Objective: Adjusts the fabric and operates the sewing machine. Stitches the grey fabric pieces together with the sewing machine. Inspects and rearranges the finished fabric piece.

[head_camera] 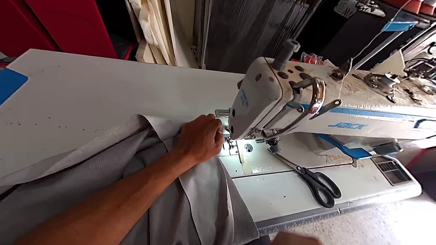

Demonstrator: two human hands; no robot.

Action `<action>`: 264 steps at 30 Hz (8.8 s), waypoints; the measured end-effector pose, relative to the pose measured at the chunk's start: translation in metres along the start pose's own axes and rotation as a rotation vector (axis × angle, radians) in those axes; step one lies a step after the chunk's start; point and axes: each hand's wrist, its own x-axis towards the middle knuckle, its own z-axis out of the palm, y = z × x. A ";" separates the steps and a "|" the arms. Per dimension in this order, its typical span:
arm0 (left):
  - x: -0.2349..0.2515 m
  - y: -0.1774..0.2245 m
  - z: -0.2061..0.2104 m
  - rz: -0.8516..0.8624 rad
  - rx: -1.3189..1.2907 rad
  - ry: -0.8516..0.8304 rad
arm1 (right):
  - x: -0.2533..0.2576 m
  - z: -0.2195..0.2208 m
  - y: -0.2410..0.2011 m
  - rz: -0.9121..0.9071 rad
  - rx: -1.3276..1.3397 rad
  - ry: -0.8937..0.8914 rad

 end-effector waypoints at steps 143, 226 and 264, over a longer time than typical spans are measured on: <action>-0.005 -0.005 -0.015 -0.044 -0.286 -0.227 | 0.172 -0.022 0.014 -0.335 -1.335 0.154; 0.010 0.050 0.012 -0.015 -0.410 0.364 | 0.178 -0.081 0.044 -0.191 -0.813 0.610; 0.021 -0.023 -0.023 0.454 -0.191 0.102 | 0.186 -0.094 0.049 -0.260 -0.675 0.600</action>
